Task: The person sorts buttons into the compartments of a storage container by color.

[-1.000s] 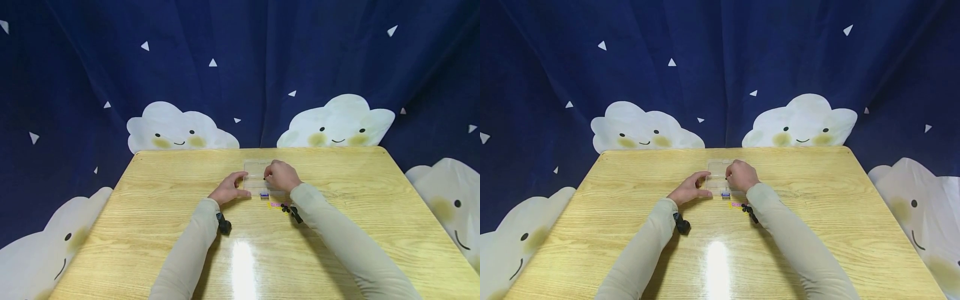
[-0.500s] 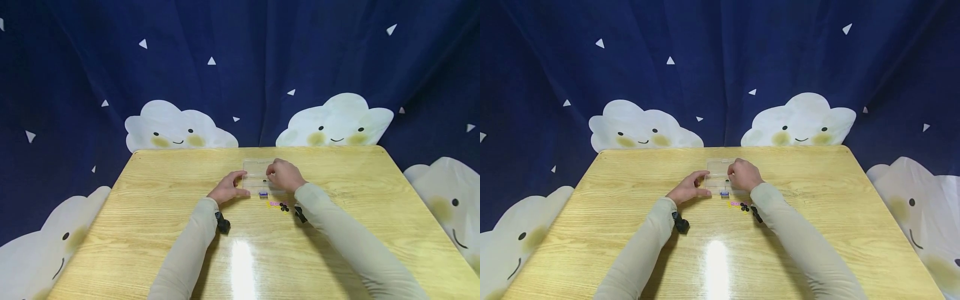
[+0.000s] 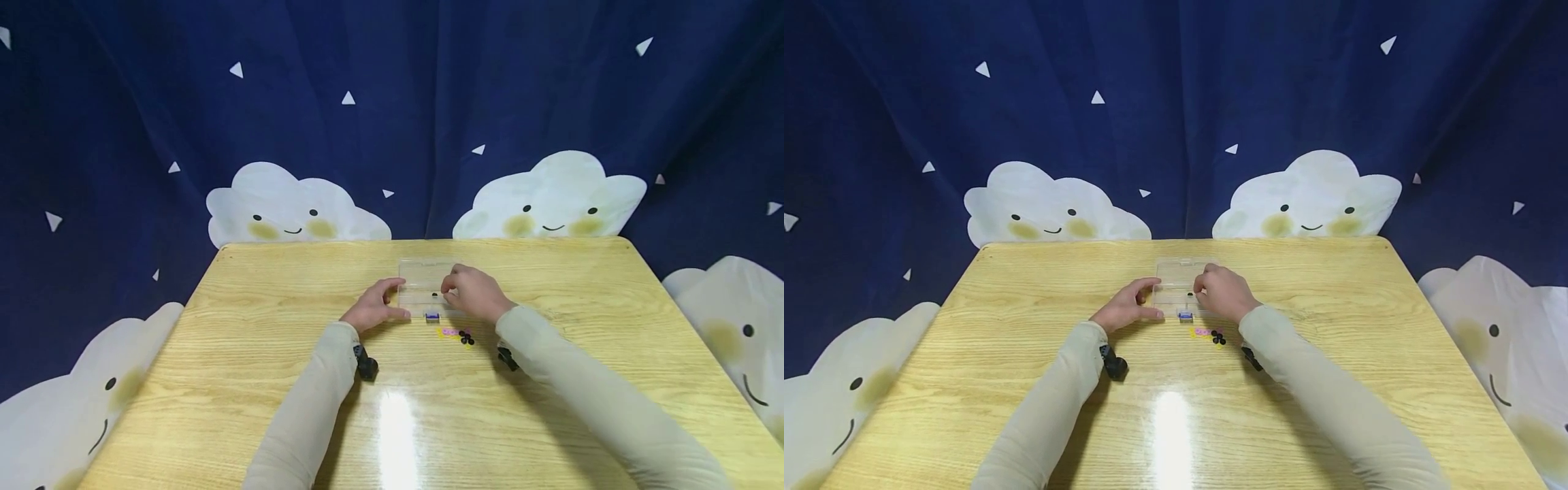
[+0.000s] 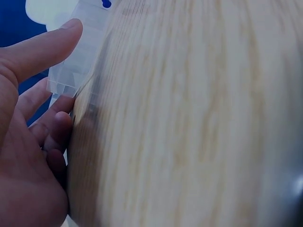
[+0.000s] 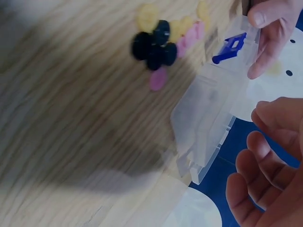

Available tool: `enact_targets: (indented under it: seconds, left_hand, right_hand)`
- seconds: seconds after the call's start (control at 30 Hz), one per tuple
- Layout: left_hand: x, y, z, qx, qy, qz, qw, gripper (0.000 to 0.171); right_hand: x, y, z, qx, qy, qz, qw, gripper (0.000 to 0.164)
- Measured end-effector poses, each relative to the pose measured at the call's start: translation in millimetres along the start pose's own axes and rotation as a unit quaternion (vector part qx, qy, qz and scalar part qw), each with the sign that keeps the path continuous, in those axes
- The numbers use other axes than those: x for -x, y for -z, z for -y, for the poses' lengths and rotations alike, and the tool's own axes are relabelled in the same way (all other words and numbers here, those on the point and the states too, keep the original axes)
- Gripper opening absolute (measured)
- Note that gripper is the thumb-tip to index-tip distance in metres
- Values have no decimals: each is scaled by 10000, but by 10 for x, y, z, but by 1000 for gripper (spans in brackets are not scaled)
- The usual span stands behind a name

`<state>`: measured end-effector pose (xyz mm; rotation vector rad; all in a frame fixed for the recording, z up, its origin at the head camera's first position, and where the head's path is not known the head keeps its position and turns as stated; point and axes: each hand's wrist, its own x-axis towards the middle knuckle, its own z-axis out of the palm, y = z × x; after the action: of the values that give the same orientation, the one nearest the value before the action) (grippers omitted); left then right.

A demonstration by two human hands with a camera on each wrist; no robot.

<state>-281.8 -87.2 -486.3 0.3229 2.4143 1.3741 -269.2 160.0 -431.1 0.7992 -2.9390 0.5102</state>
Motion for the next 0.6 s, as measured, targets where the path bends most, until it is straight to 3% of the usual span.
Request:
enact_targets:
  seconds: [0.6]
  left_hand:
    - [-13, -3, 34, 163, -123, 62, 9998, 78]
  right_hand:
    - [320, 115, 18, -122, 320, -175, 9993, 11]
